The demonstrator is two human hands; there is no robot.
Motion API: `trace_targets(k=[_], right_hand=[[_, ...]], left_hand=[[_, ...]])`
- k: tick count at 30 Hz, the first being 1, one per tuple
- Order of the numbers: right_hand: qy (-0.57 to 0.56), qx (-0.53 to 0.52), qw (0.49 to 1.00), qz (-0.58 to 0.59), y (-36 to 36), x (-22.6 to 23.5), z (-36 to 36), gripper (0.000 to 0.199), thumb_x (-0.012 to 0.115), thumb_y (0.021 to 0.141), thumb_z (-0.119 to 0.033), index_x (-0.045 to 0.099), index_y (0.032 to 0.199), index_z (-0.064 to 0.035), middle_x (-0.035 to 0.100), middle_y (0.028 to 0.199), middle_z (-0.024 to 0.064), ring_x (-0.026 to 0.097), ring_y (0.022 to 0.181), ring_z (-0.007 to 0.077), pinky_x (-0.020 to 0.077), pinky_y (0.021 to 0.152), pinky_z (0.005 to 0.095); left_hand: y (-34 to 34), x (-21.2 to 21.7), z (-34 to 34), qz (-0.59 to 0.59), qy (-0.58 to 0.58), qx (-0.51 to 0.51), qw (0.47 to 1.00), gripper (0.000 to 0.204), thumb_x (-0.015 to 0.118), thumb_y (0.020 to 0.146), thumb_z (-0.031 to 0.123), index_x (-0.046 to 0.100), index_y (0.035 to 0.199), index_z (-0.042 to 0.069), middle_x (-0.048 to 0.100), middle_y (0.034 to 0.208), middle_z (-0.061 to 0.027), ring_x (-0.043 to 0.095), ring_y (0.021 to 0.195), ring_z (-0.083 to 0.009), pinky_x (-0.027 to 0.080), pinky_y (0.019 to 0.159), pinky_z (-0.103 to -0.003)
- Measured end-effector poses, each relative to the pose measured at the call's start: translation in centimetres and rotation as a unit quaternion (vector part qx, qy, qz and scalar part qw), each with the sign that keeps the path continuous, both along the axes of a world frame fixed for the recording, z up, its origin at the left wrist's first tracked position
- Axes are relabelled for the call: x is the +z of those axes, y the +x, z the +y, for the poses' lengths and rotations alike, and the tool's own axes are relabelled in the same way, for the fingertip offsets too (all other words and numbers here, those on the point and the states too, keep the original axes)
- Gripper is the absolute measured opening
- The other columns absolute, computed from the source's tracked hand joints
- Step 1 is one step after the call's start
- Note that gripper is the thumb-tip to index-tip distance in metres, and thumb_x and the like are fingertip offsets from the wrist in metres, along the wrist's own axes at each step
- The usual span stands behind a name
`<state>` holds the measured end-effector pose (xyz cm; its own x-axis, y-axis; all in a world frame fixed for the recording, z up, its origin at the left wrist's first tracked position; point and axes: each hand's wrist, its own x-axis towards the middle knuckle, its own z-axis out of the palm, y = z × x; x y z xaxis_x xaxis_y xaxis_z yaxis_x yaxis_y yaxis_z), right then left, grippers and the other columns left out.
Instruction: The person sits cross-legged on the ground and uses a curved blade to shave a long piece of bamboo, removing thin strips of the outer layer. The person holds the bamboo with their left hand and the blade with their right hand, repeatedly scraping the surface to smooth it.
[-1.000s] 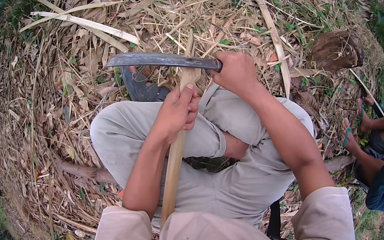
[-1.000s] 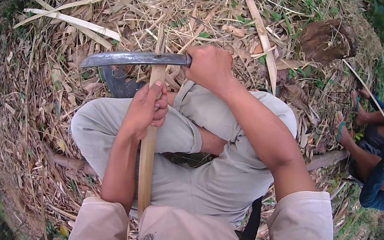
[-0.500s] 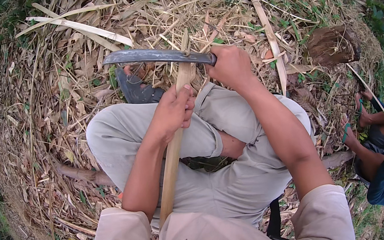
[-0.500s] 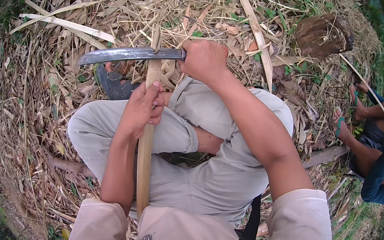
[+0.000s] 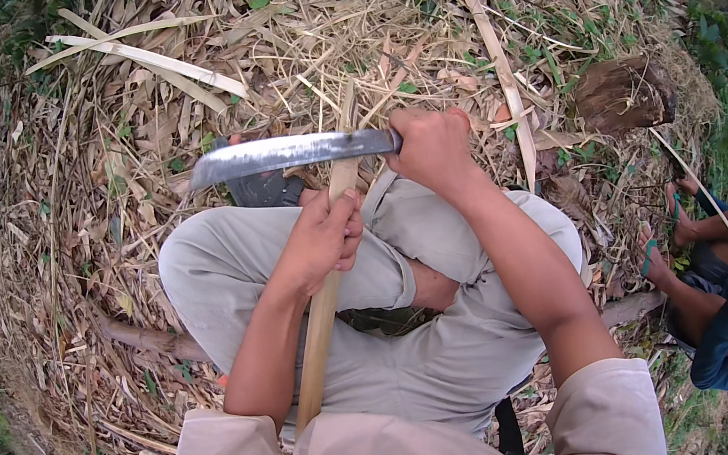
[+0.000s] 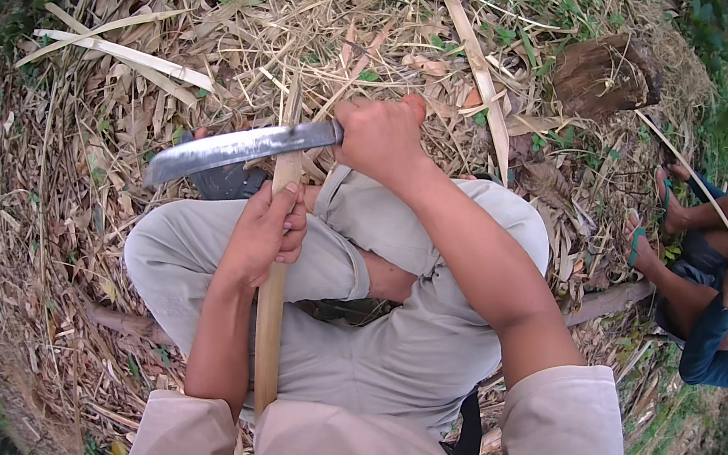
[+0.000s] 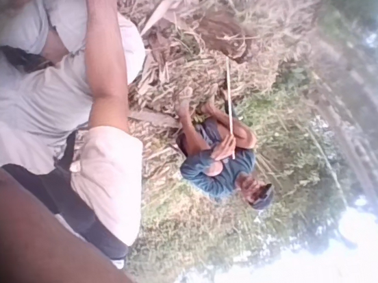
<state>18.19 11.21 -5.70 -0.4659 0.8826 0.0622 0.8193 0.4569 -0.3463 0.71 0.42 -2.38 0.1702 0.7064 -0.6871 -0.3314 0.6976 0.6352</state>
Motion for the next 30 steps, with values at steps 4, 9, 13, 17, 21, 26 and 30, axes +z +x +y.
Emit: trace_targets(k=[4, 9, 13, 17, 21, 26, 30], right_hand=[[-0.008, -0.090, 0.996, 0.013, -0.1, 0.8, 2.5, 0.022, 0.076, 0.075, -0.028, 0.068, 0.073, -0.0077, 0.068, 0.070, 0.0137, 0.069, 0.065, 0.0353, 0.0537, 0.061, 0.0479], [0.000, -0.035, 0.999, 0.025, 0.5, -0.3, 1.5, 0.025, 0.074, 0.077, -0.028, 0.065, 0.071, -0.0050, 0.065, 0.066, 0.0164, 0.067, 0.067, 0.0376, 0.0530, 0.063, 0.0480], [-0.076, -0.215, 0.973, 0.026, 2.5, 0.1, 6.2, 0.023, 0.069, 0.079, -0.027, 0.072, 0.079, -0.0041, 0.070, 0.075, 0.0190, 0.069, 0.071, 0.0389, 0.0551, 0.069, 0.0482], [-0.132, -0.224, 0.961, 0.097, 1.7, 0.8, 4.8, 0.025, 0.069, 0.079, -0.028, 0.071, 0.075, -0.0034, 0.068, 0.071, 0.0205, 0.068, 0.072, 0.0385, 0.0540, 0.069, 0.0475], [-0.097, -0.151, 0.979, 0.097, 0.1, 1.6, 2.0, 0.025, 0.072, 0.079, -0.028, 0.068, 0.071, -0.0050, 0.064, 0.062, 0.0165, 0.066, 0.062, 0.0372, 0.0537, 0.064, 0.0457], [-0.054, -0.029, 0.992, 0.112, -1.0, 1.6, -0.1, 0.024, 0.075, 0.075, -0.022, 0.063, 0.067, -0.0032, 0.060, 0.059, 0.0166, 0.063, 0.059, 0.0377, 0.0496, 0.056, 0.0450], [-0.021, 0.061, 0.986, 0.153, -1.3, 1.9, -2.1, 0.019, 0.076, 0.070, -0.020, 0.062, 0.070, -0.0070, 0.063, 0.065, 0.0120, 0.065, 0.062, 0.0349, 0.0499, 0.055, 0.0431]], left_hand=[[-0.2, 0.4, 1.5, -0.039, -0.006, 0.009, 0.999, 0.022, 0.046, 0.105, 0.027, 0.048, 0.093, 0.009, 0.038, 0.064, 0.0050, 0.028, 0.043, -0.0031, 0.024, 0.038, -0.023], [0.1, 0.1, 0.3, -0.017, -0.022, -0.002, 1.000, 0.018, 0.045, 0.104, 0.024, 0.048, 0.094, 0.010, 0.037, 0.065, 0.0050, 0.029, 0.044, -0.0033, 0.024, 0.038, -0.024], [0.1, 0.6, 0.1, -0.087, -0.031, -0.026, 0.995, 0.016, 0.044, 0.103, 0.023, 0.048, 0.094, 0.011, 0.037, 0.066, 0.0046, 0.029, 0.043, -0.0036, 0.023, 0.038, -0.024], [-0.2, -0.2, 0.6, -0.088, -0.018, -0.014, 0.996, 0.018, 0.044, 0.103, 0.025, 0.048, 0.095, 0.009, 0.039, 0.067, 0.0034, 0.030, 0.044, -0.0041, 0.026, 0.038, -0.024], [-0.6, 0.7, 0.9, -0.109, -0.009, -0.008, 0.994, 0.022, 0.044, 0.104, 0.028, 0.049, 0.097, 0.007, 0.044, 0.070, 0.0009, 0.033, 0.042, -0.0056, 0.031, 0.037, -0.024], [-0.5, 0.4, 0.8, -0.099, 0.011, 0.036, 0.994, 0.026, 0.046, 0.104, 0.029, 0.053, 0.103, 0.004, 0.051, 0.072, -0.0034, 0.041, 0.042, -0.0091, 0.040, 0.038, -0.026], [-0.6, 1.0, 0.8, -0.067, 0.033, 0.042, 0.996, 0.027, 0.048, 0.105, 0.030, 0.054, 0.103, 0.004, 0.050, 0.071, -0.0024, 0.042, 0.042, -0.0085, 0.040, 0.039, -0.025]])
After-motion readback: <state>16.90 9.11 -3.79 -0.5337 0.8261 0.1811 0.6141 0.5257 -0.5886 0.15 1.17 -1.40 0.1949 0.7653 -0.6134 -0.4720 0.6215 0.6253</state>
